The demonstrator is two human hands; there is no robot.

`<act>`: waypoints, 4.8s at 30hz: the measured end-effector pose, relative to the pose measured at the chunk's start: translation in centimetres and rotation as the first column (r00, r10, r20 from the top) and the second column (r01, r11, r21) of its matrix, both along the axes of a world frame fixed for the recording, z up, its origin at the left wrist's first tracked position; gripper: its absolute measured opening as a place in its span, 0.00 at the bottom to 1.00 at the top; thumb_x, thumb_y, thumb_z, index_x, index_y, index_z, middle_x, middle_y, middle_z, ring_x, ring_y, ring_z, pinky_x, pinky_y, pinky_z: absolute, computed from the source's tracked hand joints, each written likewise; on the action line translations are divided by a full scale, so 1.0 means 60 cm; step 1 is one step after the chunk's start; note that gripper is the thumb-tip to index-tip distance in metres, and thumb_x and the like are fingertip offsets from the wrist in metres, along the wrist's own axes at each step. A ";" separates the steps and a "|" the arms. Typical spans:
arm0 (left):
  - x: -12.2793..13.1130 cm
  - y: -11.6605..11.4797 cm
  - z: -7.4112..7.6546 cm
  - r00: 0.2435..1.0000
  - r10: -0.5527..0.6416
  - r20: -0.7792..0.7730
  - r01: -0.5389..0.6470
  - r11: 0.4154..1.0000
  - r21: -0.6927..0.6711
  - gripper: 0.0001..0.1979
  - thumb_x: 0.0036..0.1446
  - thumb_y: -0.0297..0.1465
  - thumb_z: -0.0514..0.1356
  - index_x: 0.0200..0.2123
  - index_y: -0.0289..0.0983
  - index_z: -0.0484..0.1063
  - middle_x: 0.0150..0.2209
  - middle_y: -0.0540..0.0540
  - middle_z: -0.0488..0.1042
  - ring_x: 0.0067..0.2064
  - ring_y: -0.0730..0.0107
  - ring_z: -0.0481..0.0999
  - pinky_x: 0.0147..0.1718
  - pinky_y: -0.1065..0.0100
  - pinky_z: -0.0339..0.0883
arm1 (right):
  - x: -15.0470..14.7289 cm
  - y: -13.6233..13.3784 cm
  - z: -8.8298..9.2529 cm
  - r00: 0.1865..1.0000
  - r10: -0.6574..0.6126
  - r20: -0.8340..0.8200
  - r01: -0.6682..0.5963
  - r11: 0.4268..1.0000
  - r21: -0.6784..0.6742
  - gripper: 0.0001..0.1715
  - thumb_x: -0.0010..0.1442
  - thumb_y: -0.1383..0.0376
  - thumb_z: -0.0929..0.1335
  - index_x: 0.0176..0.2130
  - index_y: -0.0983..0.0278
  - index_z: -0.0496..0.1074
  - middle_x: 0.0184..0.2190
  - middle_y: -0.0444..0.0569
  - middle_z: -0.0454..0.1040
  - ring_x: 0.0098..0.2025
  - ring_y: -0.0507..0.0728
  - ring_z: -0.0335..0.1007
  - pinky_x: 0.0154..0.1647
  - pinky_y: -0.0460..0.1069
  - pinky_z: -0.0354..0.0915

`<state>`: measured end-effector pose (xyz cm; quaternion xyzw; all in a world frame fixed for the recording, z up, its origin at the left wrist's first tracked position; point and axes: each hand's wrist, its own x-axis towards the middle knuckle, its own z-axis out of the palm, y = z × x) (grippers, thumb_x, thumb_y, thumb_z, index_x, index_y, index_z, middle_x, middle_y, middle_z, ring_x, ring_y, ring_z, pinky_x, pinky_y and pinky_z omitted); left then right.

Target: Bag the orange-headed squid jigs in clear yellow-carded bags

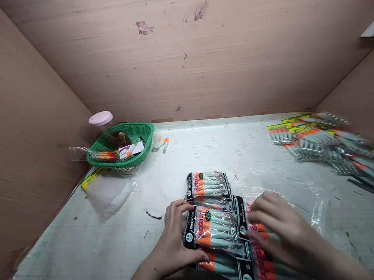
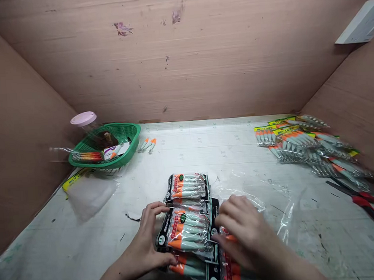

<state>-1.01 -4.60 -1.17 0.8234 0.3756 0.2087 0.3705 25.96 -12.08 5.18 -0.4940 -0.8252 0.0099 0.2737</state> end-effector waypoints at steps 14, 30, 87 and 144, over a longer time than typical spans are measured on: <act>0.006 0.022 0.047 0.959 -0.059 0.276 -0.022 0.959 0.283 0.06 0.59 0.29 0.58 0.40 0.38 0.72 0.36 0.45 0.77 0.38 0.69 0.76 0.39 0.70 0.70 | -0.048 0.012 0.031 0.990 0.093 -0.105 -0.101 0.992 -0.079 0.04 0.61 0.69 0.64 0.37 0.63 0.68 0.31 0.50 0.69 0.33 0.56 0.63 0.31 0.49 0.61; 0.039 0.066 0.119 0.886 0.302 0.352 -0.202 0.934 -0.294 0.17 0.59 0.41 0.54 0.31 0.36 0.76 0.28 0.48 0.74 0.33 0.69 0.72 0.33 0.72 0.65 | -0.057 0.082 0.037 0.993 0.032 -0.110 -0.034 0.999 -0.010 0.06 0.62 0.69 0.62 0.38 0.65 0.68 0.34 0.52 0.68 0.36 0.57 0.63 0.33 0.51 0.64; 0.262 0.346 0.124 0.804 0.545 -0.238 -0.526 0.839 0.141 0.14 0.60 0.35 0.57 0.48 0.37 0.68 0.49 0.43 0.70 0.46 0.63 0.73 0.43 0.57 0.70 | 0.042 0.361 -0.002 0.546 -0.631 -0.551 0.274 0.756 -0.595 0.16 0.63 0.60 0.65 0.49 0.66 0.67 0.46 0.50 0.71 0.42 0.55 0.71 0.41 0.54 0.70; 0.092 0.167 0.129 0.898 0.361 0.252 -0.427 0.853 0.301 0.08 0.60 0.34 0.47 0.29 0.40 0.59 0.23 0.52 0.66 0.25 0.68 0.67 0.25 0.70 0.56 | -0.013 0.147 0.075 0.831 -0.110 -0.546 -0.134 0.912 -0.388 0.12 0.58 0.60 0.67 0.42 0.63 0.70 0.35 0.48 0.74 0.32 0.51 0.69 0.31 0.47 0.67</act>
